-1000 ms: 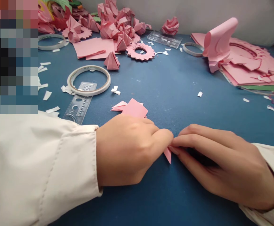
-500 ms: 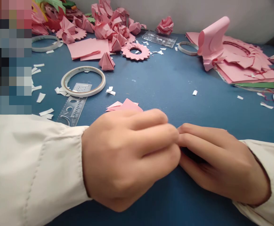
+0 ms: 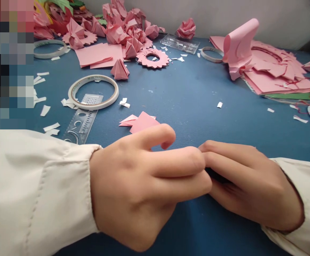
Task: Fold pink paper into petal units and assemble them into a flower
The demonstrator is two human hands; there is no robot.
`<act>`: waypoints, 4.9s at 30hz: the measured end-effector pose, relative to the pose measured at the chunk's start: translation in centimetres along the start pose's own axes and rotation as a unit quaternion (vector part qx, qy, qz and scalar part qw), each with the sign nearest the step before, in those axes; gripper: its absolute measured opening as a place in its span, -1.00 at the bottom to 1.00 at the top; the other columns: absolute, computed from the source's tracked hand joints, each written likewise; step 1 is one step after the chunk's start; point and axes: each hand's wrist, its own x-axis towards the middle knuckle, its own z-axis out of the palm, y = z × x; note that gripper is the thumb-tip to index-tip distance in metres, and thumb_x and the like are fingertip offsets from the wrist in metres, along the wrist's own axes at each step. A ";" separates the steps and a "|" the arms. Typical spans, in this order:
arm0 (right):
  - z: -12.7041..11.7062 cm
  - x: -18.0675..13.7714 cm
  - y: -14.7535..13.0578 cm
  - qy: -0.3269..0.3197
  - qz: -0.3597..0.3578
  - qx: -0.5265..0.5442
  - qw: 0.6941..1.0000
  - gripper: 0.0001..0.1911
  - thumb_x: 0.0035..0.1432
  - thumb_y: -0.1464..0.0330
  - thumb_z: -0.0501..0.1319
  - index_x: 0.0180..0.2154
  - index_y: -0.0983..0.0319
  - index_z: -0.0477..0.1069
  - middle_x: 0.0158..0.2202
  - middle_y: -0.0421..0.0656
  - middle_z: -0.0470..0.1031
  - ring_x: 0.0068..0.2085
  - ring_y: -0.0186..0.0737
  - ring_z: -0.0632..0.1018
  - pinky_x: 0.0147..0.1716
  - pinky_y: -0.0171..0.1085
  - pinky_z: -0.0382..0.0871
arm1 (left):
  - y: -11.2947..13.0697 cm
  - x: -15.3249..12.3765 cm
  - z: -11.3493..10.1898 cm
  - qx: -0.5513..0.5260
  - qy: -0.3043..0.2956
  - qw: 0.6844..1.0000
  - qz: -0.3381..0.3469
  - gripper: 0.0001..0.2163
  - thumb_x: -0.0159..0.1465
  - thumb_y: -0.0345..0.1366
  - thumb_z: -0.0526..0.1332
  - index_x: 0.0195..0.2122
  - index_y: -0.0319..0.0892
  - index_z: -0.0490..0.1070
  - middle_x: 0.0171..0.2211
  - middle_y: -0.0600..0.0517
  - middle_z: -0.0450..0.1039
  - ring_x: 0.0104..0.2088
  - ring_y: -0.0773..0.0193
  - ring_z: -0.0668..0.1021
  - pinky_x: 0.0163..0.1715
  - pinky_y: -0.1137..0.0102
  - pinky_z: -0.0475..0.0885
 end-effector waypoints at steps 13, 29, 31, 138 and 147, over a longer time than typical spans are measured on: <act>-0.1 0.1 -0.1 0.007 0.006 0.004 1.000 -0.58 0.89 0.45 0.19 -0.18 0.10 0.53 -0.27 -0.16 0.71 -0.35 -0.23 0.70 -0.31 -0.27 0.57 | -0.1 0.4 0.4 -0.009 -0.074 0.997 -0.014 -0.56 0.76 -0.61 0.05 -0.06 -0.22 0.74 -0.29 0.08 0.51 -0.26 0.17 0.58 -0.02 0.24 0.63; -0.2 -0.1 -0.2 0.006 0.008 -0.004 1.000 -0.58 0.92 0.41 0.18 -0.16 0.12 0.55 -0.30 -0.20 0.66 -0.36 -0.26 0.64 -0.31 -0.29 0.54 | -0.7 0.0 0.6 0.031 -0.075 0.996 0.025 -0.49 0.84 -0.52 0.05 -0.12 -0.17 0.78 -0.20 -0.01 0.64 -0.14 0.11 0.60 -0.13 0.18 0.59; -0.1 0.0 -0.3 0.001 0.010 -0.004 1.000 -0.59 0.92 0.41 0.18 -0.16 0.12 0.55 -0.30 -0.20 0.66 -0.37 -0.27 0.64 -0.32 -0.29 0.54 | -0.7 0.1 0.7 0.036 -0.078 0.996 0.024 -0.50 0.84 -0.52 0.06 -0.13 -0.15 0.78 -0.22 0.00 0.63 -0.15 0.11 0.60 -0.11 0.20 0.60; -1.7 -1.4 0.0 -0.107 -0.080 0.025 0.991 -0.58 0.72 0.64 0.15 0.18 0.20 0.74 -0.37 -0.30 0.43 -0.44 -0.25 0.45 -0.46 -0.12 0.32 | 0.4 0.1 -0.2 0.013 -0.127 0.992 -0.009 -0.58 0.70 -0.55 0.15 -0.27 -0.24 0.73 -0.37 0.04 0.40 -0.36 0.11 0.33 -0.36 0.10 0.47; -1.7 -1.0 -0.3 -0.064 -0.110 -0.017 0.992 -0.71 0.84 0.54 0.12 0.34 0.31 0.55 -0.20 -0.17 0.74 -0.33 -0.16 0.64 -0.37 -0.05 0.53 | 0.3 0.1 -0.3 0.015 -0.120 0.993 -0.007 -0.59 0.71 -0.54 0.14 -0.09 -0.33 0.84 -0.35 0.02 0.51 -0.35 0.09 0.40 -0.27 0.13 0.64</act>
